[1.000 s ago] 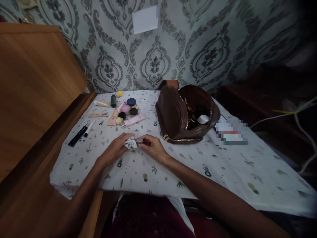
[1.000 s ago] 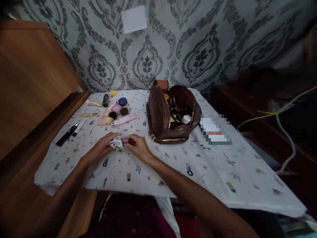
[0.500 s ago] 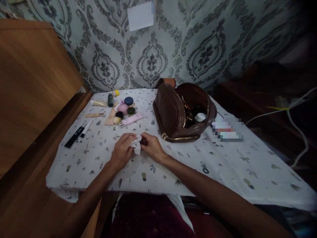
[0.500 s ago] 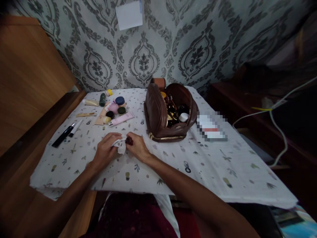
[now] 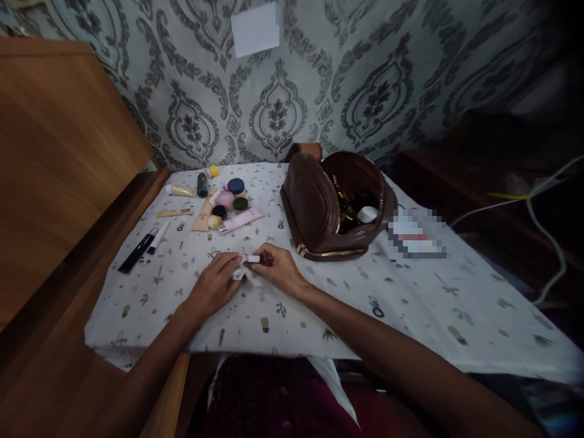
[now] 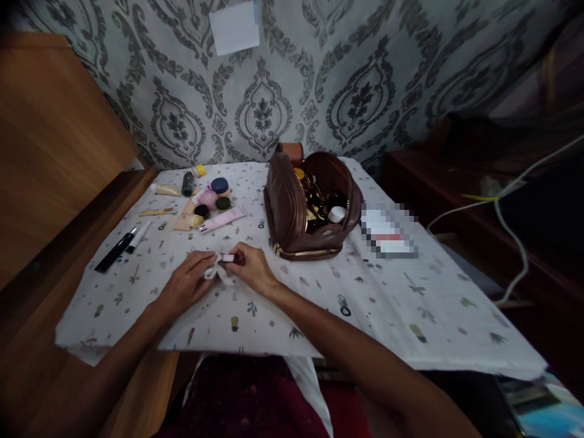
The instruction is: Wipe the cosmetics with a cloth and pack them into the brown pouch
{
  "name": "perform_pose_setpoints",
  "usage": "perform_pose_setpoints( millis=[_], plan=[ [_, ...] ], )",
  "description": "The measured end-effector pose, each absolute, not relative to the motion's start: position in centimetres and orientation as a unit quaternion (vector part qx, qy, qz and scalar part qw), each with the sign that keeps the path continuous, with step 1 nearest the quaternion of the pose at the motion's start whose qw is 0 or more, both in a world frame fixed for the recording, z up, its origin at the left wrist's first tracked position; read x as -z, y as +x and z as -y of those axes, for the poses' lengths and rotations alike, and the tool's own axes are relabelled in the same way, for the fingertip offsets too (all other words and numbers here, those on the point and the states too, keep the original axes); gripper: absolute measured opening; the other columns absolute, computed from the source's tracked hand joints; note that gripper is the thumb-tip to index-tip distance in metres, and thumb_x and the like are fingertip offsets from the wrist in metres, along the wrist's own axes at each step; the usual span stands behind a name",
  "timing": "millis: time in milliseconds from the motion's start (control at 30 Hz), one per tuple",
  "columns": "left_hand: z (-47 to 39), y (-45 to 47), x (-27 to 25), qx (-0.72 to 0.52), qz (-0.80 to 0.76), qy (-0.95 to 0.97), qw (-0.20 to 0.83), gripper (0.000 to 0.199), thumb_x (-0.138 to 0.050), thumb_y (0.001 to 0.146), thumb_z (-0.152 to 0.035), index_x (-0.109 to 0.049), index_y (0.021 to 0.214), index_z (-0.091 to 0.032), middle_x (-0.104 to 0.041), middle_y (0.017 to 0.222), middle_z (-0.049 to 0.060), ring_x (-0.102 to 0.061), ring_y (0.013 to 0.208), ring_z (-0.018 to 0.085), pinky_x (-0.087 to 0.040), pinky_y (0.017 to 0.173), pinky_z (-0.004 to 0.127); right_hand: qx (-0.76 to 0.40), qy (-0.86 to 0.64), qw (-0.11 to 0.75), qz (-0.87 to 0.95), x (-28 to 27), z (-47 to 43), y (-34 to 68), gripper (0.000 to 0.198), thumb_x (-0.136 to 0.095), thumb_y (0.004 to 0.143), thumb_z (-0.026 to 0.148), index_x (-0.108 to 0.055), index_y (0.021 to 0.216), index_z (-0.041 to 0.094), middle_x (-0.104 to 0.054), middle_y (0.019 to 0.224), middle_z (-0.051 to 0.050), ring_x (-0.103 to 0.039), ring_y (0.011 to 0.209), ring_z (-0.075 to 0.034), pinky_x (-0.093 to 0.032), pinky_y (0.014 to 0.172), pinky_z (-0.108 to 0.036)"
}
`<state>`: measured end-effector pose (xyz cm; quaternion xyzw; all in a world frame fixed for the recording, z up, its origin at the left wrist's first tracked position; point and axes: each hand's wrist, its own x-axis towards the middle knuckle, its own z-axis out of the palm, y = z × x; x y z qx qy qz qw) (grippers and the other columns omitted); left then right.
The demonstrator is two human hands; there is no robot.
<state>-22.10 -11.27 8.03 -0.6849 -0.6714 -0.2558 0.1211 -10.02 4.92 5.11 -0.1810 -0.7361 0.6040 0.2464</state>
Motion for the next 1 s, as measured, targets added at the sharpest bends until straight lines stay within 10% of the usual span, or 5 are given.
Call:
perform_pose_setpoints(
  millis=[167,567,1000],
  plan=[
    [12.3,-22.2,-7.0,0.232,0.707,-0.652,0.145,0.049,-0.065,0.088,-0.036,-0.049,0.13,-0.017,-0.06,0.123,0.016,-0.058,0.116,0.03,-0.055,0.097,0.048,-0.633,-0.166,0.232,0.719,-5.3,-5.1,-9.9,0.025,-0.075,0.069,0.035,-0.063,0.082,0.018,-0.057,0.064,0.004,-0.048,0.058,-0.011,-0.038,0.055,-0.022],
    [12.2,-22.4,-7.3,0.196,0.79,-0.573,0.092,0.013,-0.054,0.083,-0.009,-0.058,0.09,-0.02,-0.063,0.093,0.006,-0.061,0.091,0.024,-0.054,0.081,0.036,-0.616,-0.142,0.271,0.726,-4.7,-5.1,-10.0,0.031,-0.073,0.071,0.024,-0.065,0.101,0.019,-0.065,0.084,-0.001,-0.058,0.074,-0.014,-0.048,0.07,-0.027],
    [8.8,-20.1,-8.9,0.238,0.733,-0.605,0.201,0.034,-0.05,0.085,-0.004,-0.064,0.112,-0.02,-0.063,0.103,0.009,-0.06,0.095,0.023,-0.054,0.08,0.034,-0.503,-0.129,0.292,0.803,-6.2,-4.6,-9.5,0.015,-0.064,0.068,0.007,-0.063,0.078,0.018,-0.057,0.083,-0.001,-0.055,0.07,-0.014,-0.044,0.066,-0.026]
  ],
)
